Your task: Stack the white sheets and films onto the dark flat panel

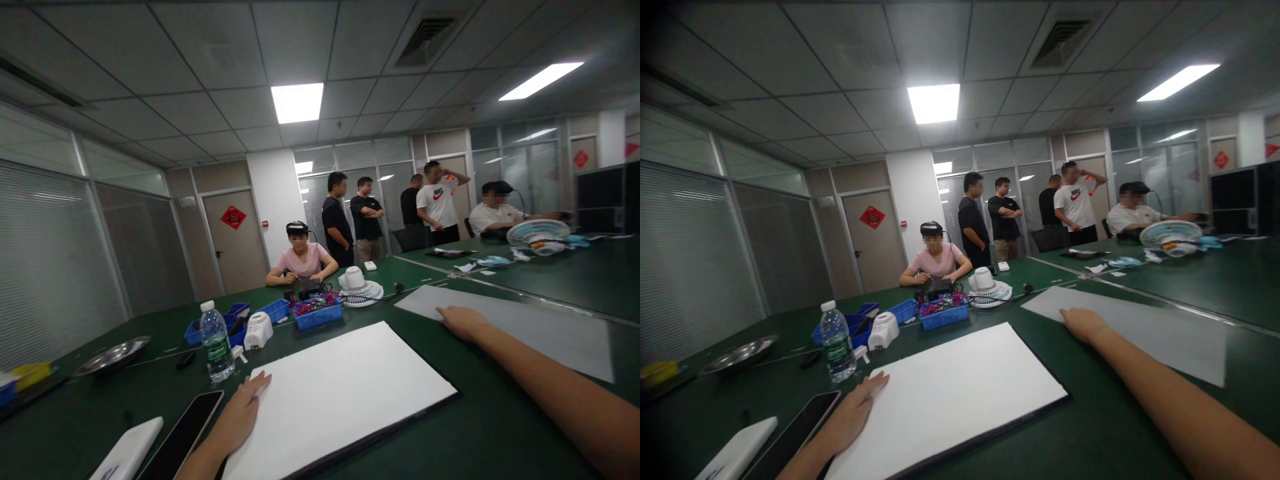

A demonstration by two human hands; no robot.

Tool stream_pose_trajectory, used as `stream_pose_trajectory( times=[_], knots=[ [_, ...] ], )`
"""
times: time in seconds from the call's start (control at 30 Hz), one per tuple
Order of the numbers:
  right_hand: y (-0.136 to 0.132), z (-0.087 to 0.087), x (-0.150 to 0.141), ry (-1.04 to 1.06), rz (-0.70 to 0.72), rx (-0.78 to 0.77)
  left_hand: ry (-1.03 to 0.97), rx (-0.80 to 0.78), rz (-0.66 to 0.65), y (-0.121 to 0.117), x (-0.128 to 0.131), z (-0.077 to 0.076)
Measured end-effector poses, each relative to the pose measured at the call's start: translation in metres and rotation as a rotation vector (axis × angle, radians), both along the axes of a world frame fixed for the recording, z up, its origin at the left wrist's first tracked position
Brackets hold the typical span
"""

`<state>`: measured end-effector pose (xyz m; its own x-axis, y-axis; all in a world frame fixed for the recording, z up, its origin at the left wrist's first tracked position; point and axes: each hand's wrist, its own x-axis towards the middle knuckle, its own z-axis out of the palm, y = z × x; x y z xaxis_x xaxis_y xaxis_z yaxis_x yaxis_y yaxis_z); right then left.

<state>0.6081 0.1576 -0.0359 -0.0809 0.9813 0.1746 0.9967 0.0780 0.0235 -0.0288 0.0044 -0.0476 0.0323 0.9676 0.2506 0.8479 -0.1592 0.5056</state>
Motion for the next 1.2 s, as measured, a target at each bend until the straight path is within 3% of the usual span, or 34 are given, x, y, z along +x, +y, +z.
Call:
stream_pose_trajectory(
  times=[0.17,0.3,0.4,0.5,0.6,0.73,0.87,1.07,1.2],
  knots=[
    [-0.032,0.027,-0.056,-0.064,-0.041,0.031,0.000,-0.011,0.001,-0.006,0.000,0.002],
    [-0.064,0.050,-0.121,-0.089,0.009,0.111,-0.021,-0.018,0.003,-0.010,-0.001,0.004],
    [-0.099,0.052,-0.183,-0.086,0.168,0.160,-0.046,-0.014,0.005,-0.011,0.000,0.004],
    [-0.144,0.041,-0.240,-0.078,0.416,0.152,-0.067,-0.011,0.011,-0.012,0.002,0.005],
    [-0.187,0.034,-0.274,-0.060,0.657,0.104,-0.072,-0.024,0.014,-0.012,0.005,0.005],
    [-0.214,0.036,-0.282,0.064,0.973,0.072,-0.043,-0.041,0.025,-0.011,0.006,0.006],
    [-0.208,0.033,-0.273,0.212,1.188,0.052,0.008,-0.035,0.049,-0.011,0.007,0.008],
    [-0.190,0.030,-0.261,0.396,1.363,-0.119,0.044,-0.038,0.035,-0.014,0.009,0.012],
    [-0.188,0.032,-0.259,0.415,1.352,-0.208,0.058,-0.055,0.024,-0.012,0.008,0.010]
  ],
)
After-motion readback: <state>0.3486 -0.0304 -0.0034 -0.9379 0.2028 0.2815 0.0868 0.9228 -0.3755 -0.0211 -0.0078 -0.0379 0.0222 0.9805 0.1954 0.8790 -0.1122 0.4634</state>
